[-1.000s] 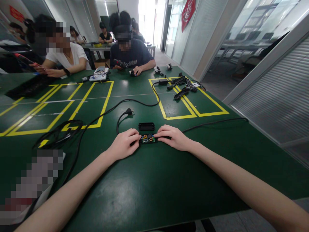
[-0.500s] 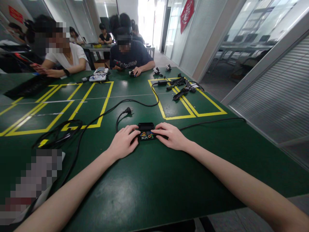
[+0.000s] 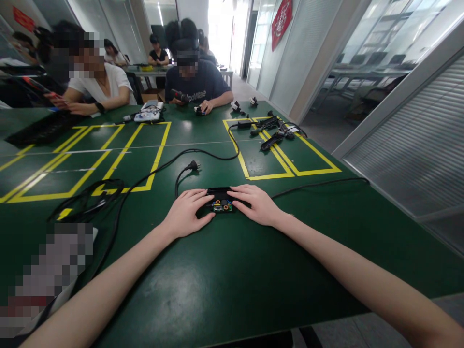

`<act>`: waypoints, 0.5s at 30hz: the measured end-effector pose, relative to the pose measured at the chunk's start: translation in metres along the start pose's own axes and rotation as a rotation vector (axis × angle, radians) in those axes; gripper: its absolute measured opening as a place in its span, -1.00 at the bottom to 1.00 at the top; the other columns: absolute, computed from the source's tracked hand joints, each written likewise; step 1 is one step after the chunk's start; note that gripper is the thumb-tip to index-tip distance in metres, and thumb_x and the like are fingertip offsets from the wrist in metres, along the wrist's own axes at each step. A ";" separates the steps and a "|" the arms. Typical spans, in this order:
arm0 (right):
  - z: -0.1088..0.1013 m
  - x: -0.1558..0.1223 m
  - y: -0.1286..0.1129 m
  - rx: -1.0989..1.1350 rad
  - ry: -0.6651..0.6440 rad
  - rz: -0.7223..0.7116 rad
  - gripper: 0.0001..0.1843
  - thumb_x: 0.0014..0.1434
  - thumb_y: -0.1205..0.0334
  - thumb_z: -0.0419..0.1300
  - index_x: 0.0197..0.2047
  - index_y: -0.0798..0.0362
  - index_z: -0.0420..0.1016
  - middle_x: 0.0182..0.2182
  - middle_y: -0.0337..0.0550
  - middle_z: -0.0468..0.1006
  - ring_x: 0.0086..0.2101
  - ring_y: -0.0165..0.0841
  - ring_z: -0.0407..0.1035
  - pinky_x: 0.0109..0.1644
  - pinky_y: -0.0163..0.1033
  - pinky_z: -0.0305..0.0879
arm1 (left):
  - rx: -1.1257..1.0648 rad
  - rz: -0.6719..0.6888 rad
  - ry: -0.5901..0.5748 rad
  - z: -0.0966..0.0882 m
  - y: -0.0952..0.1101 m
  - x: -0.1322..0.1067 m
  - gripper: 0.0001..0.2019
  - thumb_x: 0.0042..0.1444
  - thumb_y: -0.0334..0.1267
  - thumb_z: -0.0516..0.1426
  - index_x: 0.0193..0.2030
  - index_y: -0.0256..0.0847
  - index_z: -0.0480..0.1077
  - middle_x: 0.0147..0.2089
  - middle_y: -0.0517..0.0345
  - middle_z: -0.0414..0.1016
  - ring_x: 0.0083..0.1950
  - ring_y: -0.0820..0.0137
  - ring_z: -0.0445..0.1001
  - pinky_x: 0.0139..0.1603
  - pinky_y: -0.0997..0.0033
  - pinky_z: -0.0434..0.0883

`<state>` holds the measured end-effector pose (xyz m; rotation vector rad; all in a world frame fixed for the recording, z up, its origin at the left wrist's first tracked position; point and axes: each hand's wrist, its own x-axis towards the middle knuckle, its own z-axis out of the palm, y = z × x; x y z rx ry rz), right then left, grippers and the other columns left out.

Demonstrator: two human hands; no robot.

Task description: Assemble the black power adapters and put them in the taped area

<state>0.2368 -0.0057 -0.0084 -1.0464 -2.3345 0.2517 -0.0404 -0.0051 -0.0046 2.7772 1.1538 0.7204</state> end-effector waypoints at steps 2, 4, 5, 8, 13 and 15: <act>0.000 0.001 0.000 0.127 0.064 0.038 -0.70 0.40 0.20 0.15 0.07 -0.01 0.65 0.12 0.01 0.61 0.09 -0.14 0.51 0.22 0.08 0.43 | -0.003 0.013 0.017 0.000 0.000 0.000 -0.57 0.23 -0.08 0.22 0.17 -0.23 0.54 0.18 -0.16 0.60 0.22 0.06 0.54 0.25 -0.05 0.47; 0.002 0.004 0.001 0.269 0.131 0.102 -0.78 0.37 0.20 0.18 -0.08 -0.01 0.68 0.04 -0.02 0.64 0.04 -0.19 0.54 0.19 0.01 0.46 | -0.009 0.029 0.029 -0.001 0.000 0.000 -0.58 0.22 -0.09 0.23 0.16 -0.23 0.54 0.18 -0.17 0.60 0.22 0.05 0.54 0.24 -0.05 0.48; 0.003 0.005 0.000 0.344 0.159 0.137 -0.81 0.34 0.20 0.21 -0.15 0.00 0.67 0.00 -0.03 0.64 -0.01 -0.21 0.56 0.15 -0.02 0.49 | -0.013 0.038 0.034 -0.001 0.000 0.000 -0.58 0.23 -0.10 0.23 0.16 -0.22 0.55 0.18 -0.17 0.60 0.22 0.05 0.54 0.23 -0.05 0.49; 0.010 0.010 0.000 0.552 0.195 0.258 -0.85 0.22 0.21 0.28 -0.14 0.03 0.59 -0.08 -0.08 0.64 -0.20 -0.30 0.59 -0.03 -0.13 0.56 | -0.015 0.057 0.050 -0.003 0.001 0.000 -0.59 0.23 -0.12 0.22 0.17 -0.19 0.54 0.18 -0.15 0.59 0.23 0.05 0.53 0.20 -0.05 0.51; 0.018 0.014 0.004 0.670 0.194 0.346 -0.55 0.13 0.27 0.29 0.12 0.04 0.53 -0.03 -0.05 0.64 -0.31 -0.37 0.57 -0.10 -0.16 0.56 | 0.004 0.058 0.058 -0.004 0.002 0.000 -0.59 0.22 -0.12 0.23 0.16 -0.23 0.54 0.17 -0.19 0.60 0.23 0.03 0.53 0.19 -0.05 0.52; 0.018 0.013 0.006 0.652 0.178 0.357 -0.50 0.15 0.26 0.29 0.18 0.04 0.54 -0.08 -0.06 0.67 -0.31 -0.36 0.56 -0.09 -0.14 0.56 | -0.003 0.054 0.055 -0.004 0.002 0.000 -0.58 0.22 -0.13 0.23 0.17 -0.22 0.53 0.17 -0.18 0.60 0.23 0.04 0.53 0.19 -0.06 0.52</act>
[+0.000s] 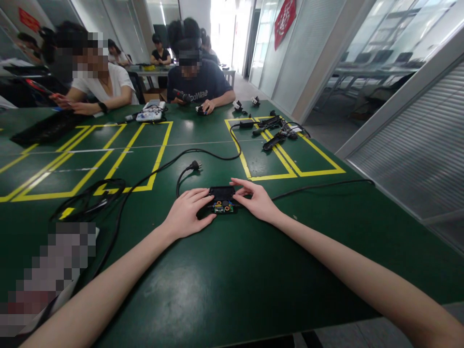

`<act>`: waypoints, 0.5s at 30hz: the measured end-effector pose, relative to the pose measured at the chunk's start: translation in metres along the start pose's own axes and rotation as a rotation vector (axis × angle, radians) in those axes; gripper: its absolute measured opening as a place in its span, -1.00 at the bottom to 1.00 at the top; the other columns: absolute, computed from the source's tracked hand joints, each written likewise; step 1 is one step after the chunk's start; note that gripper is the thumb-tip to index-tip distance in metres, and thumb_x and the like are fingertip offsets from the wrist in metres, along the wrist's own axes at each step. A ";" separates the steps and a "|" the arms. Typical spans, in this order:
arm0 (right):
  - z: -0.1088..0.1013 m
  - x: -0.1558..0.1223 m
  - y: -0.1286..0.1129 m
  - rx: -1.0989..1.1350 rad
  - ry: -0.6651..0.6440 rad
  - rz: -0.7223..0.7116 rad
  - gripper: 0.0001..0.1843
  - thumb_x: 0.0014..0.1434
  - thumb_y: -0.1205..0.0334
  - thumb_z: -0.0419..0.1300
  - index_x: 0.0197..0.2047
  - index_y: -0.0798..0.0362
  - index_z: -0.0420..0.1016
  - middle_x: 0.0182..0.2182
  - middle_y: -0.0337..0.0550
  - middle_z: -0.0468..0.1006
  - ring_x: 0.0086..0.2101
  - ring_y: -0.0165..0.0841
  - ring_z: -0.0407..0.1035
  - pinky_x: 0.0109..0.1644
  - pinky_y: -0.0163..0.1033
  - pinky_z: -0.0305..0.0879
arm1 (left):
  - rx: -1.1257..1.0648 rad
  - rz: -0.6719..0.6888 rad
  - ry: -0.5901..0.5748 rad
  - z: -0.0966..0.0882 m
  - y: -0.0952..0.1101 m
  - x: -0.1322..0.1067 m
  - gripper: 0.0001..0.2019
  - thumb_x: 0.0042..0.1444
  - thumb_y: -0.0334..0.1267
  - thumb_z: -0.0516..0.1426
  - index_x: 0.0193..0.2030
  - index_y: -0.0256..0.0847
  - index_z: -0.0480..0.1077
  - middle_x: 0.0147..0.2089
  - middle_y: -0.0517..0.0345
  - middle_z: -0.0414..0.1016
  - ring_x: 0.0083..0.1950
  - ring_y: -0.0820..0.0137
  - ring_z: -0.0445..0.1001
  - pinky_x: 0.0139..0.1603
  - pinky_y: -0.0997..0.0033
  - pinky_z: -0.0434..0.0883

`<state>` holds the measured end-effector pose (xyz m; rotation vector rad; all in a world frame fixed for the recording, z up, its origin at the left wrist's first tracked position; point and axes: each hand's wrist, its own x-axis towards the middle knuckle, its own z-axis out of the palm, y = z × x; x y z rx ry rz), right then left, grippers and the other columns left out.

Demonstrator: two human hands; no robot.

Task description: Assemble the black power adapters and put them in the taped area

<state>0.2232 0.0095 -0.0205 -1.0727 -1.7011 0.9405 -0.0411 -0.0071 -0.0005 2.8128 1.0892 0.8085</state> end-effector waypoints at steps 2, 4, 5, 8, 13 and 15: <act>-0.002 0.001 0.001 -0.029 -0.014 0.025 -0.52 0.16 0.23 0.30 0.16 0.07 0.58 -0.23 -0.12 0.69 -0.32 -0.33 0.55 -0.07 -0.11 0.55 | -0.014 -0.011 -0.002 0.000 0.000 0.000 -0.55 0.20 -0.14 0.24 0.22 -0.20 0.49 0.17 -0.16 0.60 0.23 0.04 0.53 0.21 -0.06 0.51; -0.003 0.001 0.001 -0.028 -0.028 0.052 -0.55 0.15 0.23 0.31 0.12 0.09 0.61 -0.35 -0.16 0.68 -0.33 -0.32 0.55 -0.06 -0.10 0.54 | -0.026 -0.031 -0.006 -0.001 0.000 0.000 -0.48 0.18 -0.13 0.25 0.27 -0.19 0.44 0.18 -0.14 0.59 0.22 0.06 0.54 0.22 -0.04 0.50; -0.003 0.002 0.000 -0.012 -0.031 0.059 -0.56 0.14 0.24 0.31 0.10 0.10 0.62 -0.35 -0.16 0.68 -0.33 -0.31 0.56 -0.07 -0.10 0.54 | -0.027 -0.045 -0.008 -0.001 0.001 0.000 -0.45 0.18 -0.12 0.25 0.30 -0.18 0.41 0.19 -0.13 0.58 0.21 0.07 0.54 0.23 -0.01 0.50; -0.003 0.001 -0.002 0.059 -0.033 0.053 -0.60 0.11 0.27 0.30 0.05 0.08 0.62 -0.22 -0.10 0.71 -0.24 -0.29 0.60 -0.04 -0.12 0.54 | -0.021 -0.074 -0.003 -0.003 0.002 0.001 -0.39 0.17 -0.10 0.26 0.35 -0.17 0.35 0.20 -0.10 0.57 0.18 0.10 0.55 0.22 0.06 0.51; -0.002 -0.001 -0.006 0.106 -0.053 0.046 -0.64 0.13 0.30 0.28 0.02 0.06 0.58 -0.17 -0.08 0.71 -0.16 -0.27 0.61 -0.02 -0.14 0.52 | -0.019 -0.081 0.010 -0.005 0.004 0.000 -0.33 0.18 -0.10 0.26 0.41 -0.16 0.26 0.20 -0.07 0.56 0.17 0.13 0.56 0.22 0.12 0.51; -0.002 -0.001 -0.007 0.094 -0.054 0.044 -0.65 0.12 0.30 0.28 0.01 0.05 0.57 -0.19 -0.10 0.71 -0.19 -0.29 0.61 -0.04 -0.15 0.52 | -0.032 -0.079 0.018 -0.006 0.003 0.000 -0.30 0.17 -0.11 0.27 0.43 -0.14 0.23 0.21 -0.06 0.55 0.18 0.11 0.55 0.22 0.10 0.50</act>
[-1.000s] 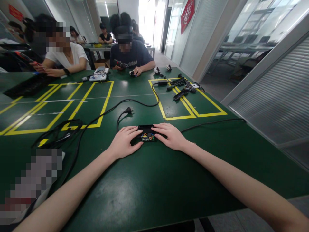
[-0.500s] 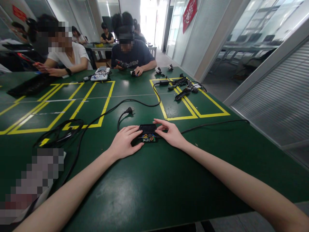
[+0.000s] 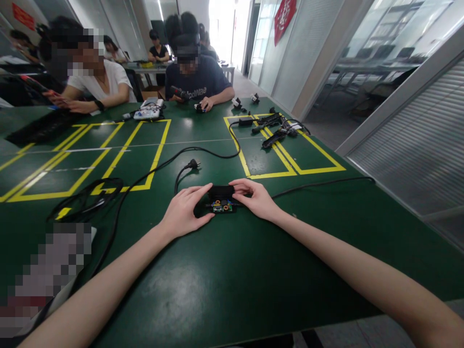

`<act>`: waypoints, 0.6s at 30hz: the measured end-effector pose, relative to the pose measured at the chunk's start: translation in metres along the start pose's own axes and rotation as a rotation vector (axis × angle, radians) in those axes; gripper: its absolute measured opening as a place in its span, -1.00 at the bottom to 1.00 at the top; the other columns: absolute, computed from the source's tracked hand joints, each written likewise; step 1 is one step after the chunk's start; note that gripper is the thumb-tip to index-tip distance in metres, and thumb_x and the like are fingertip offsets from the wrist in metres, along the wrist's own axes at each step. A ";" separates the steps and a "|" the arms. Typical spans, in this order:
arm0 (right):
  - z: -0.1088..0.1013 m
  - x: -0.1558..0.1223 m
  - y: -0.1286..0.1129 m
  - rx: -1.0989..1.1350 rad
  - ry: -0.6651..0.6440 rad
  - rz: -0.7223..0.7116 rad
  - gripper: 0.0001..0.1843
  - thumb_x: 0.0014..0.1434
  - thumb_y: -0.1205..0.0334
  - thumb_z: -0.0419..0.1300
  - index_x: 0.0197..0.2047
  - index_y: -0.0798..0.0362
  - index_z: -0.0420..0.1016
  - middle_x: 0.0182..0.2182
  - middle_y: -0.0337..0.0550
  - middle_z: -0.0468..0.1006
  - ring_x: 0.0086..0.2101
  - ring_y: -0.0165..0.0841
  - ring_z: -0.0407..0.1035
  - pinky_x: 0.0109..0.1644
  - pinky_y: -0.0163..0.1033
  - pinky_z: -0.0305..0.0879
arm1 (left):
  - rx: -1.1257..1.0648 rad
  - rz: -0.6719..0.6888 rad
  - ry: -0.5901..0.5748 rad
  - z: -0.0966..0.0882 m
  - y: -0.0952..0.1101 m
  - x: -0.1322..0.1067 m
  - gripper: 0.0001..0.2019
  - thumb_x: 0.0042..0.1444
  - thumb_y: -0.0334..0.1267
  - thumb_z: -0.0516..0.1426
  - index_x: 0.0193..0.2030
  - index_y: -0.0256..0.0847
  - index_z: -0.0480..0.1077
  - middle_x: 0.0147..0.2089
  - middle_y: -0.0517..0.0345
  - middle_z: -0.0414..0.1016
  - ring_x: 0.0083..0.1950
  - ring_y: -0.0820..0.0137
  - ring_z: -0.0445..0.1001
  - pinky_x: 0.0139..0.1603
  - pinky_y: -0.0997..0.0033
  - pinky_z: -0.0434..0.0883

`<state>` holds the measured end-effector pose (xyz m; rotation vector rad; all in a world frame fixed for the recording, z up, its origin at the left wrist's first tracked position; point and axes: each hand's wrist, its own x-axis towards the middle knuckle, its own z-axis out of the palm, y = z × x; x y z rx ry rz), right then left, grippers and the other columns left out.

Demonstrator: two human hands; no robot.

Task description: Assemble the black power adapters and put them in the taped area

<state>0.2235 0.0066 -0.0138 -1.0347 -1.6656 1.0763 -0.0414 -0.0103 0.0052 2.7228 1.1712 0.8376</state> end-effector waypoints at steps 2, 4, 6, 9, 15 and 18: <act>0.000 0.000 -0.001 -0.007 0.002 -0.007 -0.67 0.11 0.30 0.29 -0.01 0.05 0.56 -0.21 -0.11 0.71 -0.23 -0.30 0.61 -0.07 -0.16 0.52 | -0.019 0.007 0.008 0.000 0.000 0.000 -0.28 0.17 -0.11 0.28 0.44 -0.14 0.20 0.23 -0.08 0.54 0.20 0.10 0.54 0.22 0.07 0.50; -0.001 0.000 -0.001 -0.004 0.003 -0.016 -0.68 0.10 0.30 0.30 -0.04 0.04 0.55 -0.24 -0.13 0.70 -0.25 -0.30 0.60 -0.09 -0.16 0.52 | -0.033 0.013 0.011 0.000 -0.001 0.000 -0.27 0.18 -0.12 0.27 0.45 -0.15 0.18 0.24 -0.10 0.53 0.20 0.09 0.54 0.23 0.05 0.50; -0.001 0.000 -0.002 0.006 0.006 -0.026 -0.71 0.10 0.28 0.30 -0.06 0.04 0.54 -0.24 -0.13 0.70 -0.25 -0.30 0.60 -0.10 -0.16 0.52 | -0.039 0.014 0.005 0.000 -0.001 -0.001 -0.26 0.19 -0.11 0.27 0.47 -0.16 0.16 0.23 -0.11 0.53 0.19 0.09 0.55 0.22 0.04 0.50; -0.001 -0.001 -0.003 0.012 0.007 -0.035 -0.72 0.11 0.27 0.30 -0.07 0.03 0.54 -0.23 -0.13 0.69 -0.24 -0.30 0.60 -0.08 -0.14 0.53 | -0.048 0.007 -0.015 0.001 -0.002 -0.001 -0.22 0.18 -0.11 0.27 0.49 -0.15 0.13 0.18 -0.09 0.56 0.15 0.09 0.57 0.20 0.04 0.52; 0.000 -0.002 -0.003 -0.002 0.002 -0.040 -0.72 0.12 0.27 0.28 -0.06 0.04 0.53 -0.23 -0.12 0.68 -0.26 -0.31 0.59 -0.08 -0.14 0.53 | -0.084 0.007 -0.030 0.002 -0.004 0.000 -0.21 0.18 -0.14 0.27 0.51 -0.14 0.11 0.12 -0.07 0.59 0.10 0.12 0.59 0.15 0.09 0.54; -0.001 -0.002 -0.005 -0.007 0.006 -0.047 -0.73 0.13 0.26 0.28 -0.06 0.04 0.53 -0.24 -0.13 0.67 -0.24 -0.31 0.58 -0.08 -0.15 0.53 | -0.103 0.009 -0.030 0.001 -0.003 0.000 -0.29 0.19 -0.12 0.27 0.45 -0.18 0.19 0.14 -0.08 0.57 0.11 0.14 0.58 0.14 0.14 0.55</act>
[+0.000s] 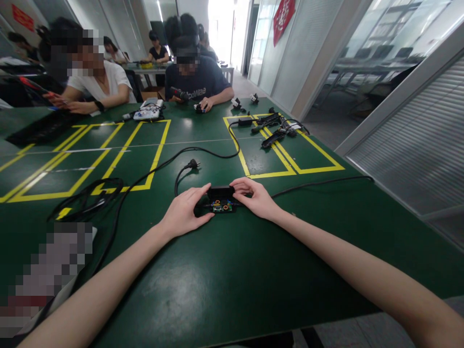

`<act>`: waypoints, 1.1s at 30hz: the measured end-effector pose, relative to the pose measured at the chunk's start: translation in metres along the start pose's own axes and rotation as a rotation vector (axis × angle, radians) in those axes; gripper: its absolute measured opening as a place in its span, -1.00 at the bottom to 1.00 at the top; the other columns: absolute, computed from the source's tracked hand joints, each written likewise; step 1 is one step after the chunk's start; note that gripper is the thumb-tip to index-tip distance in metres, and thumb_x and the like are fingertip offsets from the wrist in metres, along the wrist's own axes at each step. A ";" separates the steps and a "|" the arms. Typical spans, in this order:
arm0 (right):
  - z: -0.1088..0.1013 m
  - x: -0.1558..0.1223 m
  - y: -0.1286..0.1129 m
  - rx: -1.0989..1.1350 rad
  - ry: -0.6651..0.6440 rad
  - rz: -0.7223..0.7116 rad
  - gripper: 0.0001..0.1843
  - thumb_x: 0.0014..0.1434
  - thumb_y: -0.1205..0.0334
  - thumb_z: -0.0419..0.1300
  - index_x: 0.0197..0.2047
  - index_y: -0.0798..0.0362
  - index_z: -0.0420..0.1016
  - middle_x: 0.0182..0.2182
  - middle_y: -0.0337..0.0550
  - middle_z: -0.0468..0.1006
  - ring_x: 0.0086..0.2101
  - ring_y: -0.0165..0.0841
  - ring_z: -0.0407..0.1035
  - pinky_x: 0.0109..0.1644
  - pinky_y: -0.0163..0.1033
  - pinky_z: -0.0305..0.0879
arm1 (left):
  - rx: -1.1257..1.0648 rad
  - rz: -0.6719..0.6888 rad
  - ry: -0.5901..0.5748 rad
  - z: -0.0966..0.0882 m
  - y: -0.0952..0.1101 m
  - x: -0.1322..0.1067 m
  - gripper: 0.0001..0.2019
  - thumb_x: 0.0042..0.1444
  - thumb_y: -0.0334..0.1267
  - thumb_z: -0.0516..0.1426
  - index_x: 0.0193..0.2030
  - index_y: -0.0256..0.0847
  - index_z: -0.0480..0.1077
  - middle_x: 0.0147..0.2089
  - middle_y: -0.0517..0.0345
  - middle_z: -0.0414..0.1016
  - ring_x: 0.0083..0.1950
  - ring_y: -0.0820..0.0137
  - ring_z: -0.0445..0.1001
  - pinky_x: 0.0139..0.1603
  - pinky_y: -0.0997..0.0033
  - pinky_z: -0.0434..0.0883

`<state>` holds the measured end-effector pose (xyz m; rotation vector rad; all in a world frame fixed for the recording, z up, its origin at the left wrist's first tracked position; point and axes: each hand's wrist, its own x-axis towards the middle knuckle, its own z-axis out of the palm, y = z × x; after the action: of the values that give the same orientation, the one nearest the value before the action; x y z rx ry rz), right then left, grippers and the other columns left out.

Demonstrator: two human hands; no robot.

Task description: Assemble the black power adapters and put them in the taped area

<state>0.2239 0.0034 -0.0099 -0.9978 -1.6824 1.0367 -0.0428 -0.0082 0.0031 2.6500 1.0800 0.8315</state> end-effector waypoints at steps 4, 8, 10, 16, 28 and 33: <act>-0.001 0.000 -0.002 -0.007 -0.014 0.007 -0.75 0.17 0.21 0.27 -0.05 0.02 0.53 -0.23 -0.14 0.67 -0.22 -0.30 0.59 -0.09 -0.16 0.53 | -0.024 -0.024 0.000 -0.001 0.001 0.000 -0.36 0.18 -0.13 0.27 0.38 -0.15 0.26 0.12 -0.05 0.57 0.10 0.17 0.59 0.14 0.15 0.55; -0.002 0.000 -0.003 -0.023 -0.025 0.021 -0.78 0.24 0.10 0.26 -0.13 0.03 0.55 -0.23 -0.12 0.68 -0.20 -0.27 0.59 -0.06 -0.14 0.53 | -0.068 -0.053 -0.011 -0.001 0.001 0.000 -0.41 0.15 -0.15 0.28 0.31 -0.12 0.30 0.06 0.02 0.60 0.04 0.20 0.62 0.11 0.17 0.57; -0.003 0.000 -0.003 -0.030 -0.035 0.027 -0.78 0.24 0.07 0.26 -0.16 0.04 0.56 -0.25 -0.13 0.68 -0.23 -0.28 0.59 -0.08 -0.14 0.54 | -0.090 -0.062 -0.012 0.000 0.001 0.000 -0.44 0.15 -0.15 0.27 0.28 -0.12 0.31 0.04 0.03 0.61 0.01 0.21 0.64 0.09 0.18 0.57; -0.004 -0.001 -0.007 -0.044 -0.055 0.014 -0.79 0.20 0.11 0.28 -0.18 0.05 0.60 -0.25 -0.11 0.69 -0.26 -0.28 0.58 -0.11 -0.14 0.52 | -0.100 -0.068 -0.025 0.001 0.001 -0.001 -0.47 0.14 -0.15 0.28 0.24 -0.13 0.34 0.04 0.02 0.61 0.00 0.20 0.65 0.07 0.18 0.58; -0.007 -0.004 -0.014 -0.103 -0.144 -0.107 -0.85 0.10 0.28 0.30 -0.21 0.07 0.57 -0.15 -0.06 0.71 -0.15 -0.23 0.58 -0.06 -0.12 0.45 | -0.232 -0.129 -0.125 -0.005 -0.002 0.004 -0.53 0.16 -0.17 0.30 0.21 -0.13 0.45 -0.02 0.04 0.59 -0.08 0.27 0.58 0.01 0.19 0.57; -0.009 -0.004 -0.011 -0.119 -0.177 -0.136 -0.85 0.07 0.31 0.32 -0.23 0.06 0.54 -0.17 -0.09 0.69 -0.09 -0.19 0.58 0.00 -0.09 0.43 | -0.239 -0.110 -0.118 -0.004 -0.001 0.005 -0.58 0.16 -0.19 0.30 0.15 -0.16 0.47 0.00 0.03 0.60 -0.04 0.25 0.55 0.04 0.18 0.54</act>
<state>0.2311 -0.0021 0.0018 -0.8734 -1.9477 0.9680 -0.0428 -0.0043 0.0086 2.3875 1.0172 0.7235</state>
